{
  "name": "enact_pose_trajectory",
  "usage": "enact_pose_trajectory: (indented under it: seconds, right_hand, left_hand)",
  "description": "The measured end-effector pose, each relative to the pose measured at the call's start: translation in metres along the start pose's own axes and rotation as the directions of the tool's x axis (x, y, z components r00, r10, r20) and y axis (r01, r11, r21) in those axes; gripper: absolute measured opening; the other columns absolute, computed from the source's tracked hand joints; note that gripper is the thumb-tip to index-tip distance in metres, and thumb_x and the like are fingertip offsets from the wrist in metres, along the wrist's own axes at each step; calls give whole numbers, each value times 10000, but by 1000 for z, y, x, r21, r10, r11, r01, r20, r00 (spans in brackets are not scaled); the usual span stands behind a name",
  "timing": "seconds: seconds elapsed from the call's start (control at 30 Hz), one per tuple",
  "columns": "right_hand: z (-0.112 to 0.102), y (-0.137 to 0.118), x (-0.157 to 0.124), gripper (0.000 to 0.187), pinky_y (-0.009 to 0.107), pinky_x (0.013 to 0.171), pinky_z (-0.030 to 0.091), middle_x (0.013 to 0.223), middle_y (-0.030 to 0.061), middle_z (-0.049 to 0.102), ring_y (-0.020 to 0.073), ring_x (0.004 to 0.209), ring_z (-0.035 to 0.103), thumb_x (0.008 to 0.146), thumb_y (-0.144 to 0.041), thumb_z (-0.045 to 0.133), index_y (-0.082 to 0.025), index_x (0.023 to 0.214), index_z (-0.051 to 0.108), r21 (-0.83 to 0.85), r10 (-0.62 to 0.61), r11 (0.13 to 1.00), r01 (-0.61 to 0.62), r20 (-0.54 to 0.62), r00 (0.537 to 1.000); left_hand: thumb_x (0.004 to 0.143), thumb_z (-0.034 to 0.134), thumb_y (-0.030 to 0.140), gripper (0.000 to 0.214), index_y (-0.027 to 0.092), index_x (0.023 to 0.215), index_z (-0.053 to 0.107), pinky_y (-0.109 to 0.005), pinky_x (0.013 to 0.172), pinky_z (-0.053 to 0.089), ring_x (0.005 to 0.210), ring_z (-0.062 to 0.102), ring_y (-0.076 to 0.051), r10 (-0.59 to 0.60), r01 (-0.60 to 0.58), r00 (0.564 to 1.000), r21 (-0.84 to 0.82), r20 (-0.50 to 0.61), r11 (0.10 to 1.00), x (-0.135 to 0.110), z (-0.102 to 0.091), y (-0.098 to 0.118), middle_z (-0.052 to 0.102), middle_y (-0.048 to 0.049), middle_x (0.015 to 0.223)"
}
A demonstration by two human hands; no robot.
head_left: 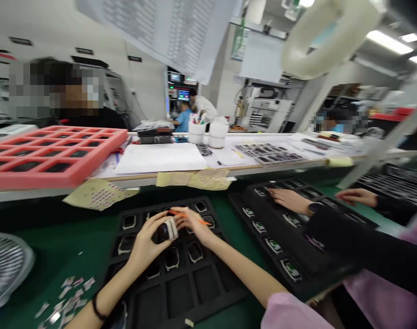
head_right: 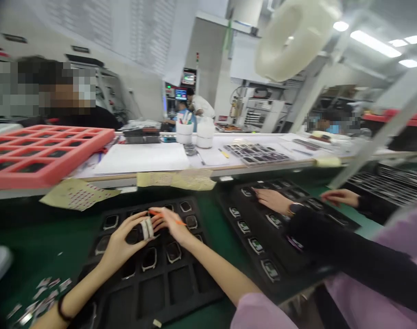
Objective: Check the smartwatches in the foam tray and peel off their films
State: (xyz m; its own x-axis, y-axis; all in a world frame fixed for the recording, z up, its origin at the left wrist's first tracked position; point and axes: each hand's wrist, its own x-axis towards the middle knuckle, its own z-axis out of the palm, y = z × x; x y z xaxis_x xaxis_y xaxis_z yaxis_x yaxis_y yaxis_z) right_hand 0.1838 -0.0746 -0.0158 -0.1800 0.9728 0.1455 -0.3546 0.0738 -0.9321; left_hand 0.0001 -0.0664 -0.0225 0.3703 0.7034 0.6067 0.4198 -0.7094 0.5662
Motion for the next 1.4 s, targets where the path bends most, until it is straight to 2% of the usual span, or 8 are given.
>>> enact_pose_trajectory:
  seconds: [0.03,0.1,0.23,0.37,0.73,0.97,1.13,1.4]
  right_hand:
    - [-2,-2,-1,544,295,609,500,789,53,675,164,673,627,766,-653,555,-178,999,680,8,-64,998,64,-42,997]
    - [-7,-7,-6,514,314,570,496,742,71,685,176,620,624,827,-630,477,-169,876,699,-25,-167,986,165,-119,979]
    - [-11,-9,-16,560,317,464,446,511,67,633,162,419,537,875,-585,416,-171,621,696,-170,-185,971,169,-86,979]
    - [-7,-5,-21,542,330,481,456,507,62,625,170,431,540,880,-568,429,-179,627,710,-235,-177,959,161,-48,983]
    - [-7,-2,-20,513,329,490,450,519,57,639,176,451,569,896,-534,438,-184,656,726,-212,-194,960,181,-46,980]
    - [0,-6,-21,543,298,436,412,485,54,632,158,413,553,902,-535,427,-183,607,716,-239,-236,946,218,-47,971]
    - [-1,-8,-22,522,284,413,413,497,59,657,149,395,548,896,-510,457,-175,595,721,-205,-239,953,224,-48,970]
    - [4,-11,-25,498,271,436,435,512,52,661,136,404,550,926,-447,448,-177,632,746,-172,-265,948,269,47,963]
  left_hand:
    - [736,703,314,418,203,1129,615,-431,933,502,1070,623,-275,-72,72,997,-34,7,997,-1,0,1,647,-101,1186]
    - [726,708,291,452,191,1153,598,-370,850,544,961,669,-249,-192,194,981,-106,27,975,-3,1,1,690,-84,1096]
    - [700,718,237,472,196,1154,598,-316,807,544,900,677,-220,-268,274,962,-164,60,948,-6,0,3,706,-57,1056]
    - [677,709,171,487,201,1151,601,-311,824,530,931,668,-222,-263,273,962,-162,78,948,-5,-2,10,702,-51,1078]
    - [676,713,162,496,186,1159,603,-342,888,513,1000,658,-249,-263,278,958,-154,116,948,-5,-4,13,690,-65,1130]
    - [652,705,98,534,190,1168,603,-334,917,502,1033,654,-248,-222,231,970,-100,98,968,-8,-2,11,688,-60,1144]
    - [661,715,139,507,177,1155,609,-318,888,522,1013,664,-241,-209,220,972,-100,103,971,-7,-2,14,694,-61,1134]
    - [639,693,95,545,193,1167,604,-304,842,538,957,684,-223,-218,229,969,-86,120,970,-6,-2,16,704,-49,1114]
